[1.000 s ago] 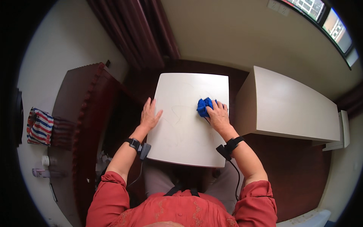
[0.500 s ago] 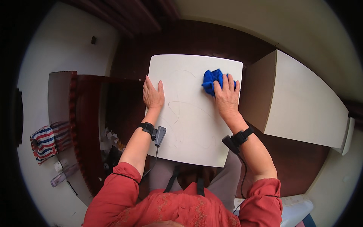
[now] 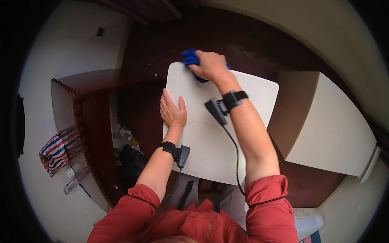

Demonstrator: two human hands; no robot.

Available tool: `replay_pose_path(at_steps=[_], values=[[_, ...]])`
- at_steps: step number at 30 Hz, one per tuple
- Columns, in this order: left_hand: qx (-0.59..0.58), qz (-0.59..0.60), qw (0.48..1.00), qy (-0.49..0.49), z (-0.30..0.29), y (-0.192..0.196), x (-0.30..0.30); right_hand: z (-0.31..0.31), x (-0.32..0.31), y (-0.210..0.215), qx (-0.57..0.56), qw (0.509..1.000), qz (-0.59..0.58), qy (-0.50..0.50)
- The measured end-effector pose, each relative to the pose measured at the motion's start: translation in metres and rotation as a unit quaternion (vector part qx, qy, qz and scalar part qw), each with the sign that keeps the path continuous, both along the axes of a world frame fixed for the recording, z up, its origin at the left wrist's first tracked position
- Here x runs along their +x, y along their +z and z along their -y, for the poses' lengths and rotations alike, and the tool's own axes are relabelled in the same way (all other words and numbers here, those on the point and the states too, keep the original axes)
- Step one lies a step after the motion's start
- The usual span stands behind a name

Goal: Wiping down various pieces of furniture in a room using a blue cloth.

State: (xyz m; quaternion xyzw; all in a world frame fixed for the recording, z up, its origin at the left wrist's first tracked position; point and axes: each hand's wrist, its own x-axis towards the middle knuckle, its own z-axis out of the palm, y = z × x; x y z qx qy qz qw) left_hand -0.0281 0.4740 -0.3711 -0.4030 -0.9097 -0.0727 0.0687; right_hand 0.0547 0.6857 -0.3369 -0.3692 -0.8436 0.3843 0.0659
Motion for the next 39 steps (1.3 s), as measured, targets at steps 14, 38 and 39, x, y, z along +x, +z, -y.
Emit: replay_pose_path(at_steps=[14,38,39], values=[[-0.006,0.024,1.0,0.002,-0.022,-0.001,-0.01,-0.039,-0.043,-0.029,-0.182,0.983,0.006,-0.009],[0.012,0.01,1.0,-0.013,-0.058,-0.011,0.005,-0.105,-0.045,-0.042,-0.344,0.925,0.133,0.086],[0.013,0.013,1.0,-0.015,-0.057,-0.012,0.005,-0.106,-0.042,-0.043,-0.344,0.923,0.152,0.079]])
